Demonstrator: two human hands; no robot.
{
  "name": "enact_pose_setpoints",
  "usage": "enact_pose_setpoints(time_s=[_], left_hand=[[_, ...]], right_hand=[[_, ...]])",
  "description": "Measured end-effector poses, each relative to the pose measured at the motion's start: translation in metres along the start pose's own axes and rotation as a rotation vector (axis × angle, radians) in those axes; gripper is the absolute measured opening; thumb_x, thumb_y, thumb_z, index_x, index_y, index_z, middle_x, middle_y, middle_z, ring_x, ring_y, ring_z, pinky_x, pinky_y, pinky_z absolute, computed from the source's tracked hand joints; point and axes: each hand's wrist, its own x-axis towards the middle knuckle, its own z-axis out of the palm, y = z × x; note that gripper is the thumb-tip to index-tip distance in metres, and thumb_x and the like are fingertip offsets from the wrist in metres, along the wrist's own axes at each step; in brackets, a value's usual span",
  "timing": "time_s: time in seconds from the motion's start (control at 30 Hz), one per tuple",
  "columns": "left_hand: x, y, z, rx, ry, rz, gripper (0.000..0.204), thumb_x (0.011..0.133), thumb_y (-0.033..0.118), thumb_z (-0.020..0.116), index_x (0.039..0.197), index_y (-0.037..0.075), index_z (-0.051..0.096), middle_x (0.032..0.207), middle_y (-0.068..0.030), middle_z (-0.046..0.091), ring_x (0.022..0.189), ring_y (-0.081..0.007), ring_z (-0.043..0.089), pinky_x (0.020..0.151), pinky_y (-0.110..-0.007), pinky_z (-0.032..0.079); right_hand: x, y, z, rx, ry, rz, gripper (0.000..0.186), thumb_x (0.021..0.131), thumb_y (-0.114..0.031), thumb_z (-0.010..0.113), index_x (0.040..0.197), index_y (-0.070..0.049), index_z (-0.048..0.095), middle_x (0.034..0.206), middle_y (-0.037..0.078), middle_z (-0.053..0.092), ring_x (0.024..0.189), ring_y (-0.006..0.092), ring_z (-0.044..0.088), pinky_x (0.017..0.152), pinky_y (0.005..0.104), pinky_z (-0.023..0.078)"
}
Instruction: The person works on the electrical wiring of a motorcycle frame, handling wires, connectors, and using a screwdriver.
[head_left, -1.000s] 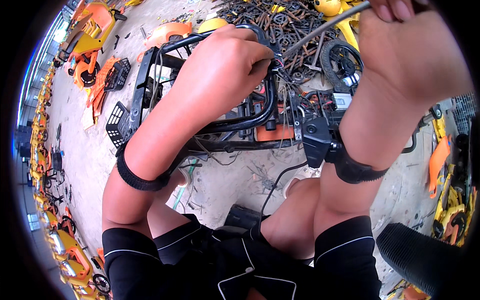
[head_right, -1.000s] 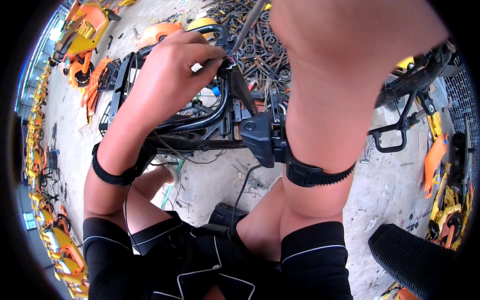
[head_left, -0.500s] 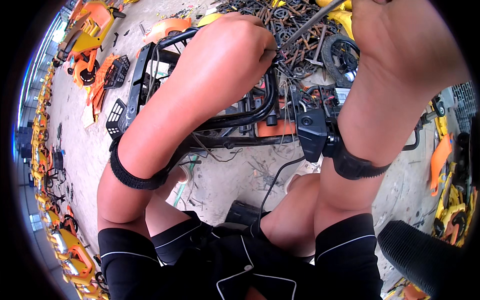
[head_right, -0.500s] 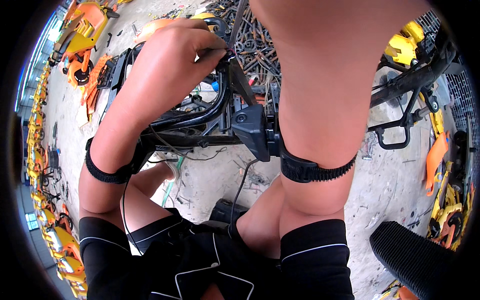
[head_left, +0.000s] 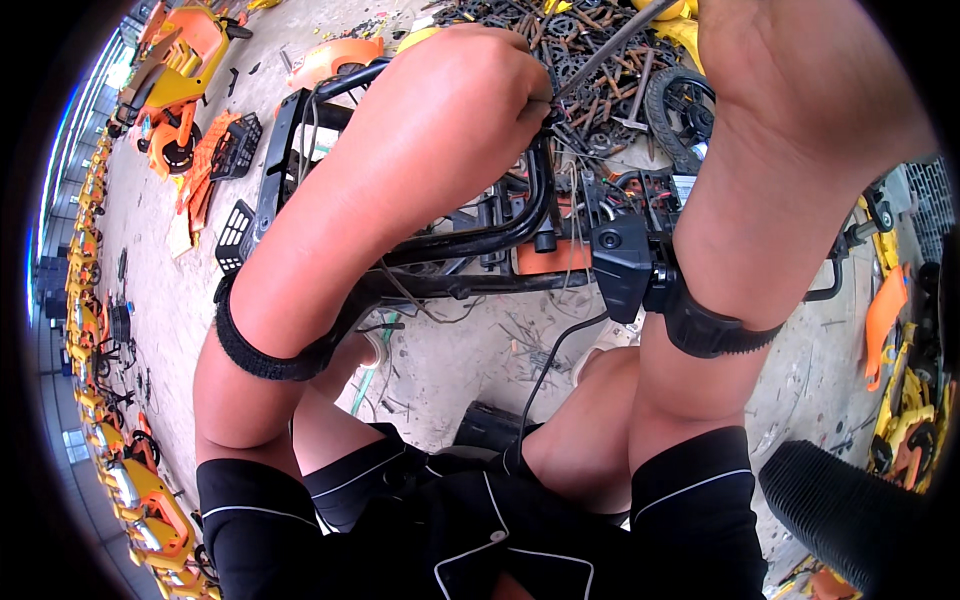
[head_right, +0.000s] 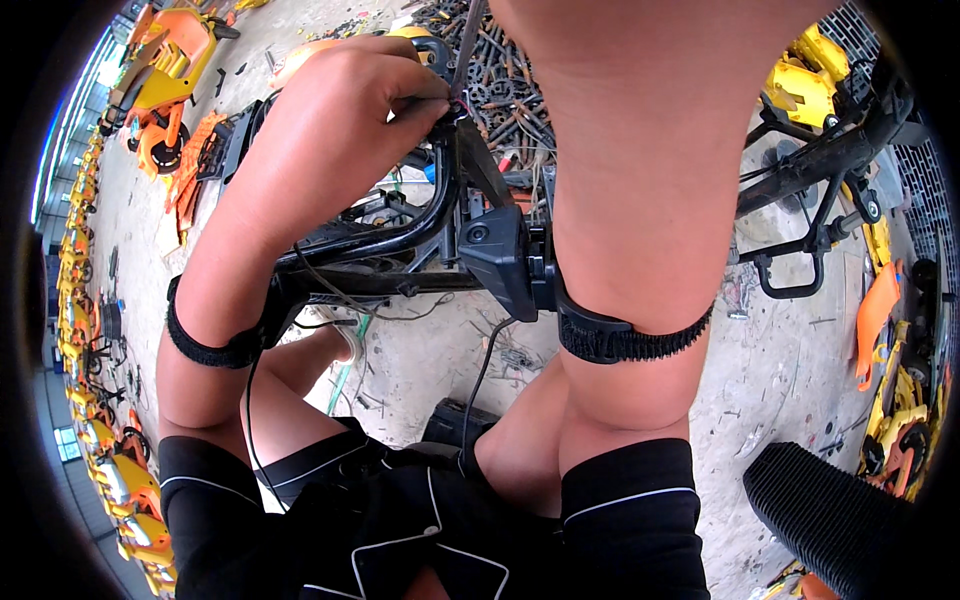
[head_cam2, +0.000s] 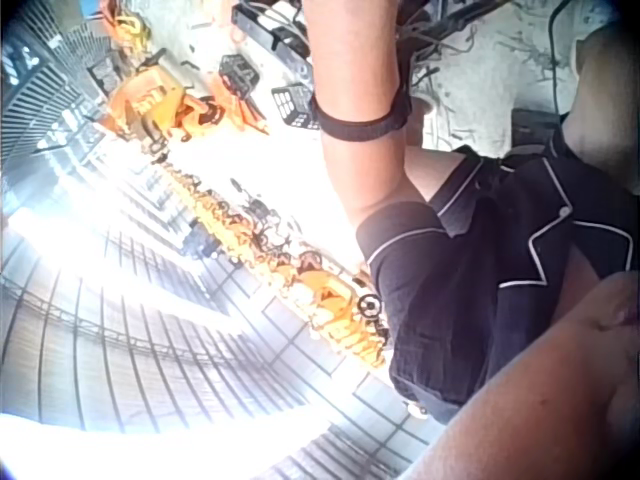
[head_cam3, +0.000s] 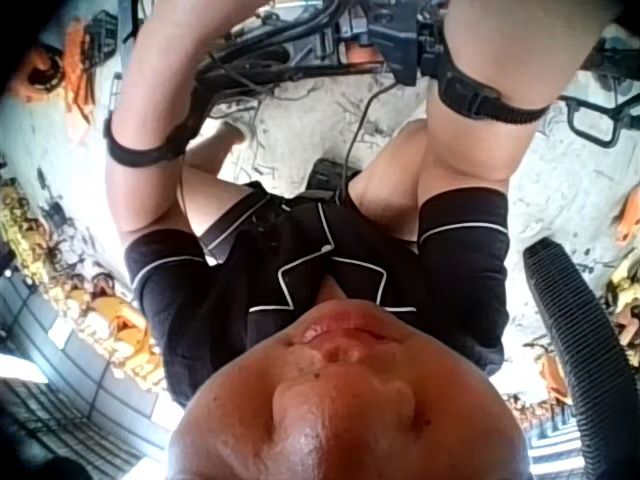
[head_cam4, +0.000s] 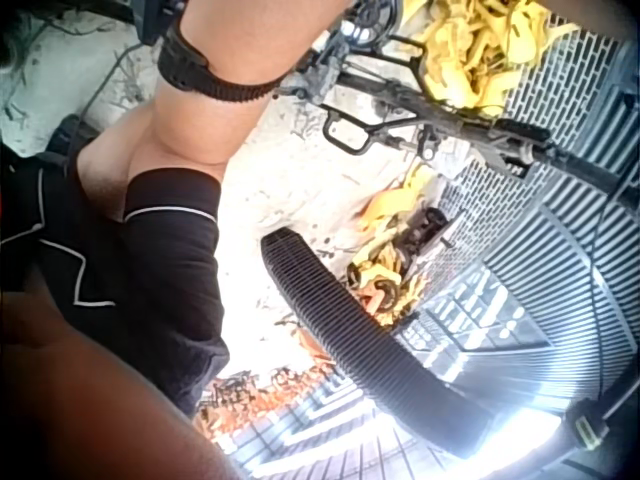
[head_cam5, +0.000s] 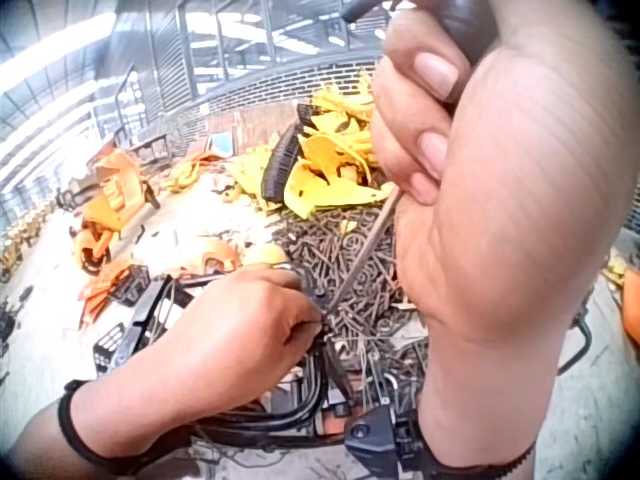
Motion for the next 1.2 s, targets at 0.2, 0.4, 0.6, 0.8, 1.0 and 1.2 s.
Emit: enact_pose_setpoints(time_s=[0.2,0.4,0.6,0.8,1.0,1.2], left_hand=[[0.0032,-0.0006,-0.0009,0.001,-0.034,-0.046,0.014,0.076,0.011,0.067,0.084,0.000,0.069,0.080,-0.0164,0.063,0.078,-0.0353,0.061,0.072,-0.041,0.049],[0.0058,-0.0008,-0.0013,-0.016,-0.069,-0.062,0.015,0.077,0.012,0.066,0.085,0.000,0.069,0.080,-0.0172,0.062,0.079,-0.0368,0.061,0.073,-0.043,0.048],[0.0049,-0.0002,-0.0019,-0.008,-0.071,-0.054,0.015,0.077,0.012,0.066,0.085,0.000,0.068,0.080,-0.0168,0.062,0.079,-0.0368,0.061,0.073,-0.043,0.048],[0.0067,0.0011,-0.0008,-0.018,-0.044,-0.026,0.015,0.077,0.011,0.066,0.085,0.000,0.068,0.079,-0.0163,0.061,0.079,-0.0358,0.060,0.073,-0.042,0.048],[0.0045,-0.0006,-0.0009,-0.026,-0.045,-0.023,0.013,0.077,0.010,0.066,0.085,0.000,0.068,0.079,-0.0159,0.061,0.079,-0.0358,0.060,0.072,-0.042,0.048],[0.0059,0.0009,-0.0026,-0.043,-0.058,-0.033,0.013,0.077,0.010,0.066,0.085,-0.001,0.068,0.079,-0.0162,0.061,0.077,-0.0359,0.060,0.070,-0.042,0.048]], right_hand=[[0.0014,0.0006,-0.0009,0.001,-0.001,0.007,0.050,0.101,-0.049,0.034,0.089,-0.004,0.051,0.056,-0.005,0.033,0.043,0.0035,0.030,0.038,0.0171,0.024],[0.0034,0.0008,-0.0013,0.008,0.002,0.010,0.049,0.101,-0.049,0.034,0.089,-0.005,0.051,0.056,-0.005,0.032,0.043,0.0035,0.031,0.038,0.0172,0.024],[0.0011,0.0018,-0.0011,0.015,-0.001,0.017,0.049,0.101,-0.050,0.034,0.088,-0.005,0.051,0.056,-0.005,0.032,0.043,0.0035,0.031,0.038,0.0173,0.024],[0.0013,0.0000,-0.0014,0.009,0.000,0.016,0.049,0.101,-0.050,0.035,0.088,-0.005,0.051,0.056,-0.005,0.032,0.043,0.0035,0.031,0.038,0.0175,0.024],[-0.0020,0.0027,0.0012,0.022,-0.006,0.023,0.049,0.101,-0.050,0.035,0.088,-0.006,0.051,0.056,-0.005,0.031,0.043,0.0036,0.031,0.038,0.0176,0.024],[-0.0018,0.0035,0.0029,0.023,-0.007,0.025,0.049,0.100,-0.050,0.035,0.088,-0.006,0.051,0.056,-0.005,0.031,0.043,0.0036,0.031,0.038,0.0177,0.024]])
